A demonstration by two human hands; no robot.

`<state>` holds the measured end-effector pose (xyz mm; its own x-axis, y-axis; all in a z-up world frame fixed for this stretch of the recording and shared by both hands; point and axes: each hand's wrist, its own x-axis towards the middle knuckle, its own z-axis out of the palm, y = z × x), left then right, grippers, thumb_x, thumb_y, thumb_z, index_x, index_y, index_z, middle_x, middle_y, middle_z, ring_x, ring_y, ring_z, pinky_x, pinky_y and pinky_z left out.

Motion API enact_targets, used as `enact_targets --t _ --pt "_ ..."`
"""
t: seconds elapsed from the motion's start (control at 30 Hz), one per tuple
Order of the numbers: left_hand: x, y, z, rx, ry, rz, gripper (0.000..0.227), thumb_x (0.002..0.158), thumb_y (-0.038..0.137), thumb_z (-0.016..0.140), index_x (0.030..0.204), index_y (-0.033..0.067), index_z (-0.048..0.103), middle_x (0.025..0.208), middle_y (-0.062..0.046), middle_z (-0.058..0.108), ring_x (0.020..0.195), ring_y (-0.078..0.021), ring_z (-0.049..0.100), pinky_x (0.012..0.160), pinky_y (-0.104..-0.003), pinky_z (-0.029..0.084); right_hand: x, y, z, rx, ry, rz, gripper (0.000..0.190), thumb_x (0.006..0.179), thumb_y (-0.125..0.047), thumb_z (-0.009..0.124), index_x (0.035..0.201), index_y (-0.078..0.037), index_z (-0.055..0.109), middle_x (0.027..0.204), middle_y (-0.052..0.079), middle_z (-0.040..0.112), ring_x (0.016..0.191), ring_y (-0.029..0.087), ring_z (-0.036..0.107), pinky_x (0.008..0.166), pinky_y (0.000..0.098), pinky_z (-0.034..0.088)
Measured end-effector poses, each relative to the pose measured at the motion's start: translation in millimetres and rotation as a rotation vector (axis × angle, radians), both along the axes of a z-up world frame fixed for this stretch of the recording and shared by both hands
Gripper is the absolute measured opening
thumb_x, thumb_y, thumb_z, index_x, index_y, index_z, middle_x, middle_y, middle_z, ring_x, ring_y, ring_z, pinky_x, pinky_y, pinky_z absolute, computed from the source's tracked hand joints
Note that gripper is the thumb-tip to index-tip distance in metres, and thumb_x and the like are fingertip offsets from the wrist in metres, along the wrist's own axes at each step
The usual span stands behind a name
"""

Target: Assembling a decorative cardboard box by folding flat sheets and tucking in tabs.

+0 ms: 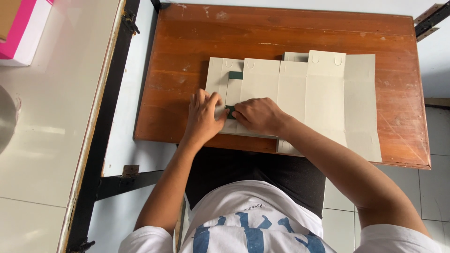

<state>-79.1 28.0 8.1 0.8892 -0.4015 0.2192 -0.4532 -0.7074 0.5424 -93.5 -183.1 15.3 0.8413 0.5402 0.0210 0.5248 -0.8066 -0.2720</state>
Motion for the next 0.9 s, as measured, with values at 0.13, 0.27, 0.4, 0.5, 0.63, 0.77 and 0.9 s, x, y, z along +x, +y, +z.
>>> enact_targets --t 0.13,0.27,0.4,0.5,0.63,0.77,0.9 --pt "8.7 9.0 12.1 0.002 0.151 -0.108 0.025 0.090 0.024 0.077 0.102 0.0211 0.055 0.111 0.002 0.036 0.115 -0.0275 0.041 0.098 -0.045 0.036 14.1 15.2 20.1 -0.174 0.171 -0.084 0.036 0.099 -0.040 0.057 0.074 -0.016 0.066 0.061 0.001 0.065 0.063 0.023 0.071 0.059 0.0368 0.058" --pt "11.9 16.5 12.9 -0.089 0.267 -0.152 0.016 0.089 0.024 0.077 0.099 0.0226 0.064 0.123 0.004 0.041 0.130 -0.0270 0.039 0.107 -0.046 0.032 36.0 17.9 19.1 -0.179 0.425 -0.111 0.038 0.089 -0.042 0.066 0.057 -0.020 0.062 0.053 -0.001 0.061 0.059 0.026 0.070 0.061 0.0388 0.057" --pt "7.0 15.6 17.5 -0.102 0.280 -0.132 0.010 0.090 0.024 0.076 0.095 0.0213 0.066 0.124 0.005 0.042 0.134 -0.0253 0.037 0.107 -0.042 0.032 52.5 31.3 19.9 -0.253 0.486 -0.126 0.039 0.086 -0.044 0.065 0.057 -0.019 0.070 0.054 -0.001 0.065 0.060 0.026 0.071 0.063 0.0396 0.057" --pt "8.1 15.5 17.7 -0.130 0.294 -0.128 0.011 0.089 0.021 0.077 0.093 0.0215 0.067 0.125 0.004 0.043 0.135 -0.0283 0.038 0.108 -0.044 0.033 64.6 38.0 10.0 -0.269 0.479 -0.093 0.040 0.080 -0.051 0.069 0.055 -0.020 0.071 0.056 0.004 0.066 0.061 0.029 0.071 0.062 0.0419 0.057" --pt "10.2 16.4 14.2 -0.146 0.296 -0.147 0.015 0.087 0.023 0.080 0.094 0.0198 0.067 0.127 0.002 0.044 0.136 -0.0318 0.038 0.107 -0.045 0.035 66.2 41.5 16.8 -0.239 0.461 -0.071 0.024 0.077 -0.040 0.079 0.070 -0.017 0.078 0.070 0.008 0.074 0.074 0.034 0.074 0.070 0.0446 0.058" --pt "13.7 17.7 5.2 -0.116 0.281 -0.157 0.015 0.087 0.021 0.079 0.097 0.0225 0.068 0.130 0.001 0.040 0.136 -0.0340 0.036 0.107 -0.047 0.035 57.7 44.4 48.7 -0.246 0.336 -0.105 0.043 0.072 -0.046 0.092 0.096 -0.012 0.080 0.089 0.008 0.077 0.094 0.034 0.074 0.083 0.0490 0.059" --pt "13.4 18.3 9.4 -0.108 0.308 -0.166 0.017 0.087 0.024 0.079 0.099 0.0230 0.067 0.133 0.001 0.039 0.136 -0.0333 0.035 0.107 -0.045 0.035 56.5 38.6 23.2 -0.305 0.169 -0.138 0.056 0.063 -0.053 0.095 0.102 -0.016 0.079 0.093 0.004 0.078 0.097 0.031 0.073 0.083 0.0463 0.057"
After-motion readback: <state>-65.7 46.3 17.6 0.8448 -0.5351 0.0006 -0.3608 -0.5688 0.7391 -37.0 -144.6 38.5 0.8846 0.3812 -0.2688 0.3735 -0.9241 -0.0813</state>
